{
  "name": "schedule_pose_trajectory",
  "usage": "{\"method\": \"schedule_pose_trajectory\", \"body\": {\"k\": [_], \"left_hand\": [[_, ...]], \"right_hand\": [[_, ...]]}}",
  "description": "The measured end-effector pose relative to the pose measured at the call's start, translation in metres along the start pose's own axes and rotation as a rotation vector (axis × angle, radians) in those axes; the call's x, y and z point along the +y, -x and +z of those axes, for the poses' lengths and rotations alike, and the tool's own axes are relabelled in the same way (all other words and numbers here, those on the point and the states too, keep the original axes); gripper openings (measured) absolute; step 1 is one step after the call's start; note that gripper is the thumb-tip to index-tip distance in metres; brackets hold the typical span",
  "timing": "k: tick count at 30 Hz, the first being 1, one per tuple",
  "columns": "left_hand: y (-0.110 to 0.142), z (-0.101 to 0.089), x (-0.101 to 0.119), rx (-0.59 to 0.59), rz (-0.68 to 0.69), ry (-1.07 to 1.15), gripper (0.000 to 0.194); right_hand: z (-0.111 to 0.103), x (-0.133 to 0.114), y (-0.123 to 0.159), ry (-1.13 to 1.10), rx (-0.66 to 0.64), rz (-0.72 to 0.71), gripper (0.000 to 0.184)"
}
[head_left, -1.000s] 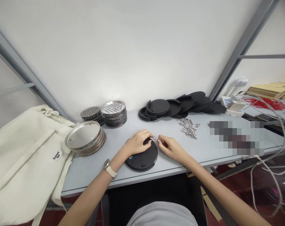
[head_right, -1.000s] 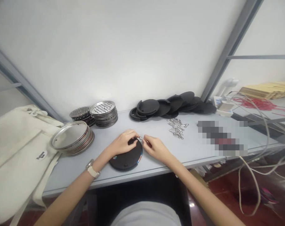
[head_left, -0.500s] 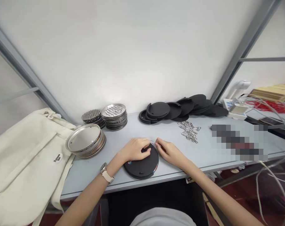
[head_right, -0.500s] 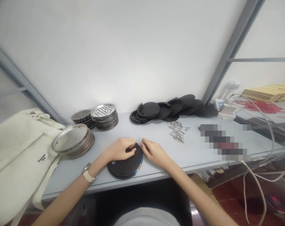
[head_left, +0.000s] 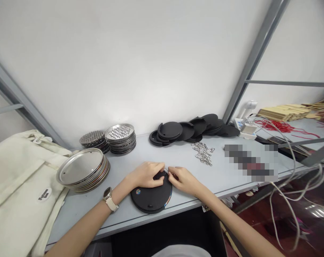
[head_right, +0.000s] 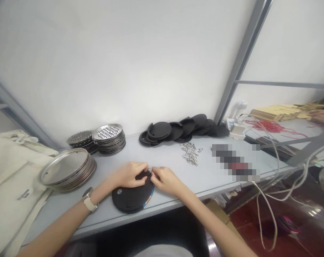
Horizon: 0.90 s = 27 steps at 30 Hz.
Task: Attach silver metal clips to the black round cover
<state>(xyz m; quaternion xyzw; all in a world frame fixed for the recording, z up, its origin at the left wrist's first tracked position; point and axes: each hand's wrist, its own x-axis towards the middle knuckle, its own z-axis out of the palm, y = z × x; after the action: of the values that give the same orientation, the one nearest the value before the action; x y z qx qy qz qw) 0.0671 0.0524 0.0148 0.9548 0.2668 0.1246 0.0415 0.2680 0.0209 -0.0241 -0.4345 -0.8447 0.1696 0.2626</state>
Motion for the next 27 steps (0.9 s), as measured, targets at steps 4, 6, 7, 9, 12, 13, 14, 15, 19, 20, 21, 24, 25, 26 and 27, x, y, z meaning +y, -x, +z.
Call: {"method": "schedule_pose_trajectory", "body": {"k": [4,6,7,9,12,13,14,15,19,20,21,24,25,26,27], "left_hand": [[0.0019,0.0002,0.0022,0.021,-0.036,0.004,0.025],[0.0017,0.0004,0.0021,0.022,-0.034,-0.015,0.023],[0.0015,0.0004,0.0021,0.019,-0.031,-0.03,0.021],[0.0012,0.0002,0.002,0.013,-0.02,-0.058,0.016],[0.0015,0.0,0.0022,0.018,0.0,-0.072,0.014],[0.0018,0.0,0.0022,0.019,0.005,-0.073,0.014],[0.0021,0.0,0.0022,0.018,0.009,-0.074,0.013],[0.0024,0.0001,0.0022,0.016,0.011,-0.076,0.013],[0.0032,0.0006,0.0021,0.01,0.018,-0.081,0.014],[0.0032,0.0007,0.0021,0.011,0.017,-0.08,0.014],[0.0032,0.0007,0.0021,0.014,0.016,-0.078,0.015],[0.0031,0.0005,0.0021,0.018,0.019,-0.07,0.015],[0.0031,0.0003,0.0021,0.019,0.021,-0.069,0.014],[0.0032,0.0002,0.0021,0.021,0.023,-0.068,0.014],[0.0034,0.0001,0.0021,0.023,0.024,-0.068,0.014]], "right_hand": [[0.0004,-0.0012,0.0001,0.043,-0.002,0.008,0.019],[0.0001,-0.0014,0.0,0.061,-0.006,0.019,0.019],[0.0,-0.0014,0.0,0.068,-0.006,0.021,0.019],[-0.0003,-0.0013,0.0001,0.079,-0.006,0.019,0.019],[-0.0003,-0.0015,0.0005,0.084,-0.002,0.008,0.02],[-0.0003,-0.0016,0.0006,0.085,-0.001,0.005,0.021],[-0.0002,-0.0018,0.0007,0.086,0.0,0.003,0.021],[-0.0002,-0.002,0.0007,0.088,0.001,0.005,0.021],[-0.0007,-0.0018,0.0006,0.083,-0.007,0.011,0.021],[-0.0009,-0.0015,0.0006,0.077,-0.012,0.01,0.02],[-0.0011,-0.0012,0.0006,0.072,-0.016,0.008,0.02],[-0.0016,-0.0003,0.0008,0.073,-0.02,0.004,0.02],[-0.0016,0.0,0.0009,0.074,-0.024,0.001,0.02],[-0.0016,0.0002,0.0009,0.075,-0.027,-0.002,0.02],[-0.0015,0.0004,0.0009,0.076,-0.029,-0.004,0.02]]}}
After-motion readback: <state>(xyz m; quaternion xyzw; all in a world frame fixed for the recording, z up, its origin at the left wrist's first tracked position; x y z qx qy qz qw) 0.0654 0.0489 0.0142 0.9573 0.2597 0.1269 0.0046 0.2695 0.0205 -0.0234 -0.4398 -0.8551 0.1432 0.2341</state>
